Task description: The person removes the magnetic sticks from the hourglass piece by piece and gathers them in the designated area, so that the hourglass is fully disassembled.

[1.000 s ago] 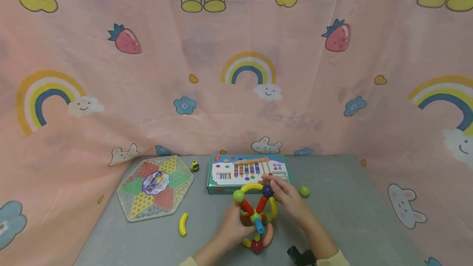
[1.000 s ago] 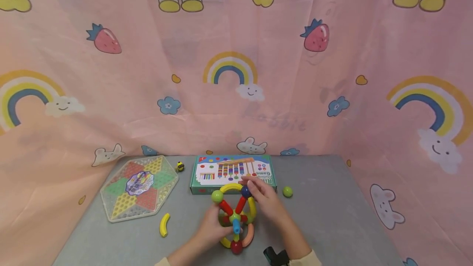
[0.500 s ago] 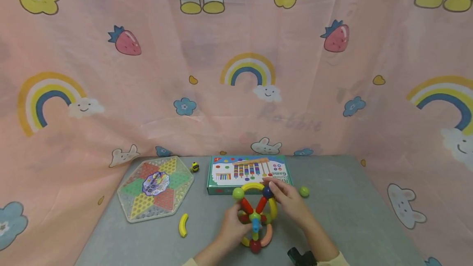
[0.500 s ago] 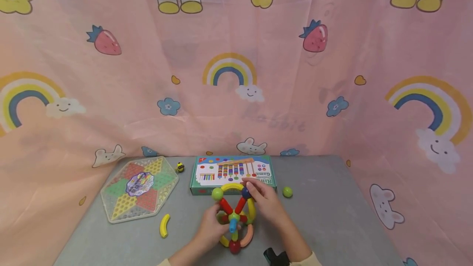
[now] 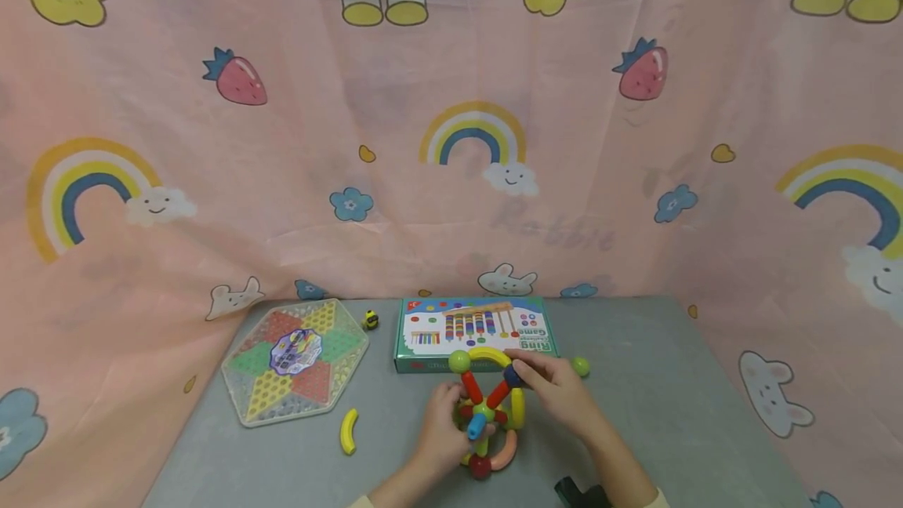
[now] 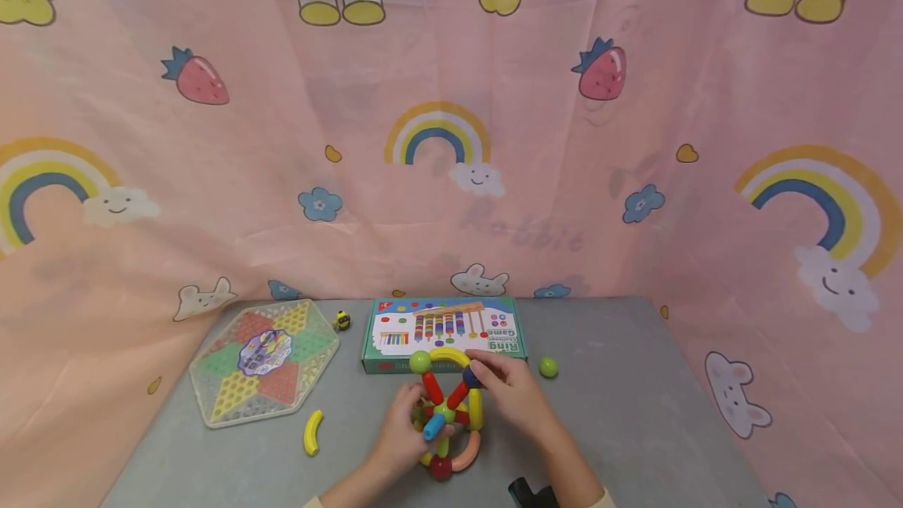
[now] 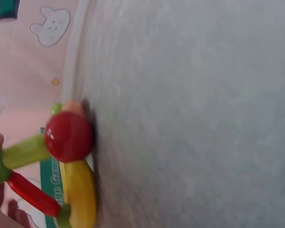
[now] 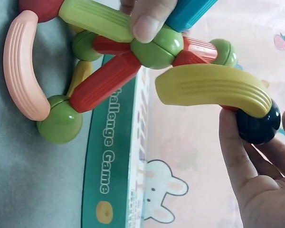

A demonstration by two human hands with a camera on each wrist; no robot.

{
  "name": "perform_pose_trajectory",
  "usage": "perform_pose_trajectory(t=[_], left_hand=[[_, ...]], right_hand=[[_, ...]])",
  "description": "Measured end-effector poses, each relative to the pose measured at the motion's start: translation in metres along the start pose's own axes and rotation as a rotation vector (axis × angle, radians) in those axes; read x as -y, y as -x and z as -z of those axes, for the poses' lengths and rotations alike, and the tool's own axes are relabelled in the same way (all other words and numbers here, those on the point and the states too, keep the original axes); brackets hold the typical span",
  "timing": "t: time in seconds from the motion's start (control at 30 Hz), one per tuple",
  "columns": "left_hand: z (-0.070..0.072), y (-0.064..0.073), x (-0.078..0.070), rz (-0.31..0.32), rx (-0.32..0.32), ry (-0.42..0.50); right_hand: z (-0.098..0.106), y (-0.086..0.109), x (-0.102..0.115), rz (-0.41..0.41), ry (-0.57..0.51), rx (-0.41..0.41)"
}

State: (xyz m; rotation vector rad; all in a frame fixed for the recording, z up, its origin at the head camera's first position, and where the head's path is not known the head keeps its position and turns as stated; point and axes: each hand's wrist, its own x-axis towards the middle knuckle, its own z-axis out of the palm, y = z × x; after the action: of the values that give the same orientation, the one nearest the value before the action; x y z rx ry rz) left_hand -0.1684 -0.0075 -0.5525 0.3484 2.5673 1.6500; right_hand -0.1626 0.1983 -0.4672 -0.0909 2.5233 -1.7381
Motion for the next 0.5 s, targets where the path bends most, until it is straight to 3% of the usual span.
perform_pose_trajectory(t=[0.23,0.4,0.5], left_hand=[[-0.0045,0.0064,-0.0066,0.054,-0.017,-0.02],[-0.005,0.0059,-0.0089,0.028,-0.028,-0.09],[-0.0043,0.0047,-0.0073,-0.007,-0.014,-0.067]], right_hand=[[0.0071,0.0035,0.0015,0.025,-0.056,0.072],[0.0083,0.0033,0.0001,0.02,-0.077,0.098],[0.0104,0.0031,-0.002,0.034,-0.083,0.125]])
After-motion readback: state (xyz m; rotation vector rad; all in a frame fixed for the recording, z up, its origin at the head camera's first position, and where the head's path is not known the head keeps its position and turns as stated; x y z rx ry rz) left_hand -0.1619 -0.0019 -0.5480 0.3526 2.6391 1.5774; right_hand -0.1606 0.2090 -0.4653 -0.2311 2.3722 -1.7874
